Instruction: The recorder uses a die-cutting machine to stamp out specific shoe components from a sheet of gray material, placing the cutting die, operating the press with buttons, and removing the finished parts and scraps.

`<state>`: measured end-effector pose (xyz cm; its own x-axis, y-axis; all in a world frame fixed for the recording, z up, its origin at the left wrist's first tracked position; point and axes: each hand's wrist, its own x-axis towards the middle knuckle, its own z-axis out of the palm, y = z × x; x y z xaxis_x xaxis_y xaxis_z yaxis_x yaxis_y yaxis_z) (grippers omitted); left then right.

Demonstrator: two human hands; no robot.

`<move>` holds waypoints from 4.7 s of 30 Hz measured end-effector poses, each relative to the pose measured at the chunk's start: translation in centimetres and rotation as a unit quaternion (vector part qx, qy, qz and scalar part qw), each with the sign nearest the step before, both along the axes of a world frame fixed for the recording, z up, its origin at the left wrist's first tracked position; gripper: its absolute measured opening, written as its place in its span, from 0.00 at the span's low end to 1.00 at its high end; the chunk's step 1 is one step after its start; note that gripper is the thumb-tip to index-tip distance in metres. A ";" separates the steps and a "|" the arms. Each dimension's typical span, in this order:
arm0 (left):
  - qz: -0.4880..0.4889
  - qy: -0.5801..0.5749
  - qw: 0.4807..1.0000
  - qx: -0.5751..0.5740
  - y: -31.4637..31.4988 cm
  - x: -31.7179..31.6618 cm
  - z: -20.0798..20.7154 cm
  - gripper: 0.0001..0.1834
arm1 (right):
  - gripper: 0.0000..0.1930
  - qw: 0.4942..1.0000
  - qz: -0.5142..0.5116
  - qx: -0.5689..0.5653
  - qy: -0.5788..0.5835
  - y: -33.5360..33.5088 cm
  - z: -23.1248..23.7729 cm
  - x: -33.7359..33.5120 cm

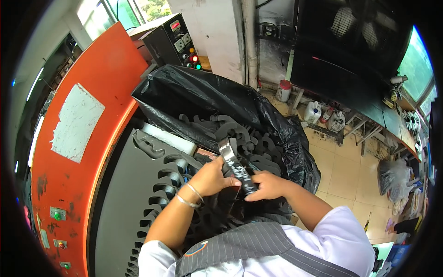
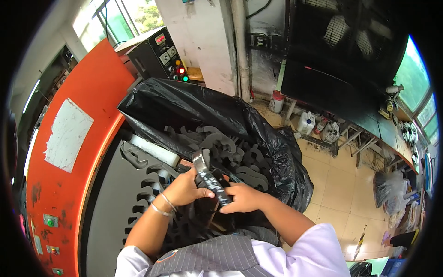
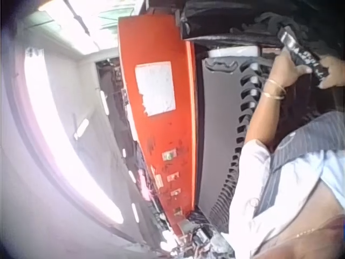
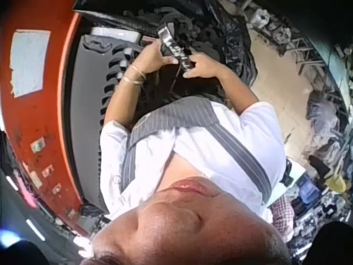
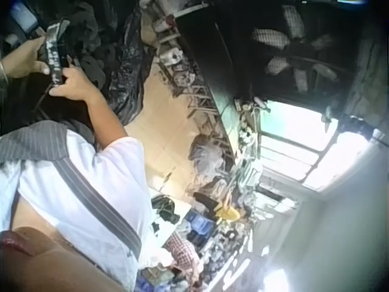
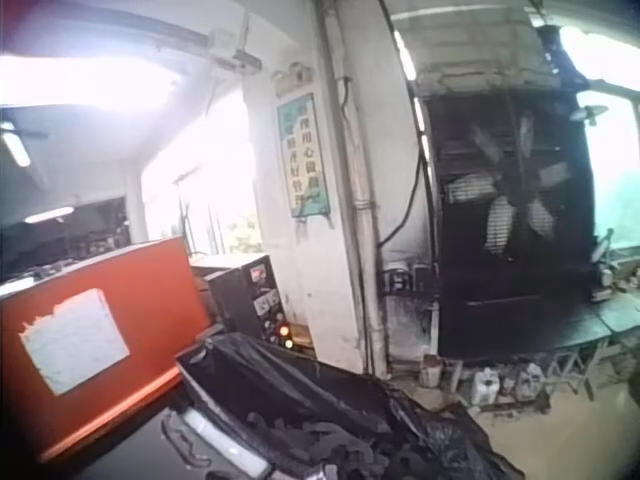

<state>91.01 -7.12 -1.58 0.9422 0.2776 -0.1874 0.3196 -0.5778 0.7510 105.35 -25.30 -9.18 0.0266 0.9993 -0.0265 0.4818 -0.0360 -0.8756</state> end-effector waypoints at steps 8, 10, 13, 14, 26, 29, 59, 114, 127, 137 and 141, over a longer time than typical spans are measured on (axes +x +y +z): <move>0.372 -0.207 0.745 -0.513 11.6 6.0 -4.5 0.22 | 0.15 0.859 -0.344 0.006 0.380 -9.1 0.7 3.7; 0.425 -0.263 0.676 -0.542 12.9 6.8 -4.9 0.27 | 0.16 0.869 -0.361 -0.022 0.338 -8.7 1.2 3.6; 0.372 -0.234 0.774 -0.455 13.3 6.1 -4.7 0.44 | 0.27 0.891 -0.308 -0.022 0.333 -7.2 0.6 3.0; 0.376 -0.271 0.805 -0.371 14.4 5.1 -5.9 0.34 | 0.29 0.912 -0.272 -0.022 0.307 -6.0 0.3 2.7; 0.421 -0.077 0.836 0.343 14.7 -17.6 -8.9 0.24 | 0.30 0.983 0.137 0.115 -0.041 21.9 7.1 -9.6; 0.497 -0.141 0.830 0.210 13.7 -17.3 -8.1 0.31 | 0.28 0.970 0.141 0.135 -0.143 28.7 4.4 -13.2; 0.422 -0.136 0.874 0.201 14.6 -18.4 -7.7 0.32 | 0.28 0.955 0.163 0.243 -0.051 31.2 -1.4 -12.1; 0.395 0.143 0.869 0.262 1.0 -40.9 -3.0 0.31 | 0.30 0.862 0.376 0.138 -0.309 23.2 7.4 -34.4; 0.478 0.171 0.791 0.341 -0.8 -38.2 -5.0 0.34 | 0.13 0.828 0.309 0.192 -0.427 22.9 2.5 -36.2; 0.520 0.219 0.767 0.306 -0.5 -37.2 -5.4 0.32 | 0.19 0.819 0.290 0.213 -0.446 22.5 2.5 -36.1; 0.528 0.201 0.768 0.303 -1.7 -37.1 -6.4 0.32 | 0.18 0.819 0.296 0.205 -0.446 21.7 1.5 -35.8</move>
